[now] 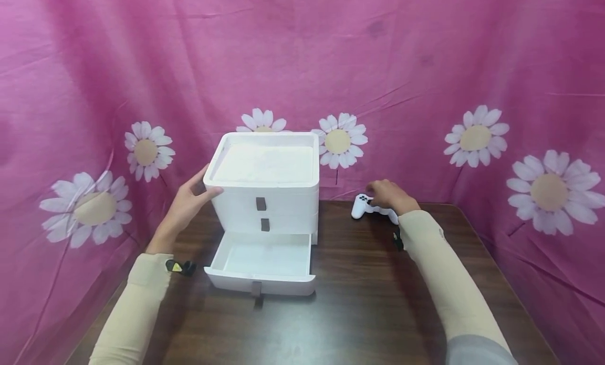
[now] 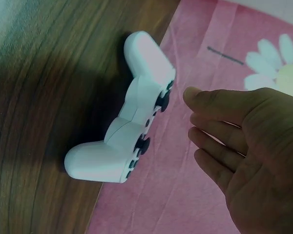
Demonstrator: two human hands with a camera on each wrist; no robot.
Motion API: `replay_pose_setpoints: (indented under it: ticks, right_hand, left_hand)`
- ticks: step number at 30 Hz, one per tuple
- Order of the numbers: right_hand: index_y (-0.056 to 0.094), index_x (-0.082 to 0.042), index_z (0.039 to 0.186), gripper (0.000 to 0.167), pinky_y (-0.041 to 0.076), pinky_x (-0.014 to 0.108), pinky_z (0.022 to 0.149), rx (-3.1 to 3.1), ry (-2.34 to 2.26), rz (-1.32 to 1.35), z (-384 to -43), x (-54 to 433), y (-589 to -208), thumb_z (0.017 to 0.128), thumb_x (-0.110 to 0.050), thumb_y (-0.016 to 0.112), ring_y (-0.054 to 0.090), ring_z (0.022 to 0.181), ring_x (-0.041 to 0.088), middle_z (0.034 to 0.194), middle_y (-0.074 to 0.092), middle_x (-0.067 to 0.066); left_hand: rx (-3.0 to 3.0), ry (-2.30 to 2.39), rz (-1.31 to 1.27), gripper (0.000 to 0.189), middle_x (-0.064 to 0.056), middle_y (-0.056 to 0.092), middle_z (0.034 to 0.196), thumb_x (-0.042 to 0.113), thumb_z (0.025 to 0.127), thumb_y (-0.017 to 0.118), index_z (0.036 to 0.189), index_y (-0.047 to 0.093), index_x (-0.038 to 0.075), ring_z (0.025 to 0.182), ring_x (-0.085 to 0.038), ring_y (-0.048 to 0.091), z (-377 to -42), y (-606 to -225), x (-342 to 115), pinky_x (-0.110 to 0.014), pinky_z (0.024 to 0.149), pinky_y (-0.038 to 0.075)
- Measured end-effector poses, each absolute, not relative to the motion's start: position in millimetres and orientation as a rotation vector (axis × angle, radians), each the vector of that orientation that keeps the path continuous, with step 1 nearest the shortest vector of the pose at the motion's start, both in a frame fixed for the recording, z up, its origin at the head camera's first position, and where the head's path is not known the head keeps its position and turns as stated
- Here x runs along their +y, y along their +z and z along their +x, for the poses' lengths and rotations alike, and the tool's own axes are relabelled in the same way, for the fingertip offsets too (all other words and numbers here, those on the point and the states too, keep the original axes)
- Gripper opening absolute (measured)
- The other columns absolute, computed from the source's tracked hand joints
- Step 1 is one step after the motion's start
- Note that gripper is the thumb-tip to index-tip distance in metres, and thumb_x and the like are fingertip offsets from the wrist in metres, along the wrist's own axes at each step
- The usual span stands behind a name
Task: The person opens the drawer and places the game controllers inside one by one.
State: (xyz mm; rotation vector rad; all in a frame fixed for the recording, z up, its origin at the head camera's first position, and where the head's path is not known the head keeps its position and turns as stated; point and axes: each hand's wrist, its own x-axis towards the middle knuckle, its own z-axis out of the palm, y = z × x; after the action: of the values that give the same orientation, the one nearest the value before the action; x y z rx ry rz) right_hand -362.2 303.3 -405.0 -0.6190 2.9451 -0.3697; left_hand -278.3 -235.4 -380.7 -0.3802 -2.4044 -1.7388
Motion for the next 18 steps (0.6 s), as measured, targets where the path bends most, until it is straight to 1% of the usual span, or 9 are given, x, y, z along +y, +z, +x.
replay_pose_setpoints:
  ticks: [7,13,15,18]
  right_hand:
    - [0.062,0.012,0.137,0.055,0.055,0.059,0.096,2.951,-0.330,-0.536,-371.1,310.8,-414.3,0.085,-0.001,0.072,0.064,0.115,0.046,0.134,0.066,0.034]
    - [0.061,0.011,0.138,0.058,0.051,0.064,0.104,2.945,-0.333,-0.503,-384.6,318.4,-431.0,0.084,-0.006,0.074,0.060,0.123,0.054,0.135,0.064,0.035]
    - [0.062,0.008,0.136,0.059,0.053,0.062,0.100,2.980,-0.300,-0.525,-398.7,328.2,-449.6,0.082,-0.010,0.074,0.062,0.119,0.053,0.130,0.067,0.033]
    - [0.062,0.007,0.136,0.061,0.054,0.061,0.097,2.984,-0.289,-0.525,-399.3,328.6,-454.5,0.079,-0.011,0.075,0.064,0.114,0.052,0.127,0.069,0.032]
  left_hand:
    - [-2.402,-1.733,-0.371,0.083,0.000,0.037,0.173,0.034,0.099,0.078,0.168,0.032,0.036,0.150,-0.027,0.048,-279.6,-382.0,-234.8,-0.050,0.119,0.046]
    - [-2.403,-1.716,-0.369,0.083,0.000,0.039,0.172,0.036,0.099,0.078,0.168,0.033,0.037,0.147,-0.028,0.051,-280.9,-382.5,-235.6,-0.047,0.117,0.049]
    - [-2.404,-1.720,-0.367,0.083,0.000,0.039,0.171,0.036,0.099,0.078,0.168,0.033,0.037,0.146,-0.027,0.051,-281.5,-382.6,-236.0,-0.048,0.118,0.048]
    - [-2.406,-1.726,-0.361,0.083,0.001,0.040,0.171,0.035,0.099,0.079,0.168,0.033,0.037,0.146,-0.026,0.051,-281.3,-382.6,-236.1,-0.048,0.119,0.047]
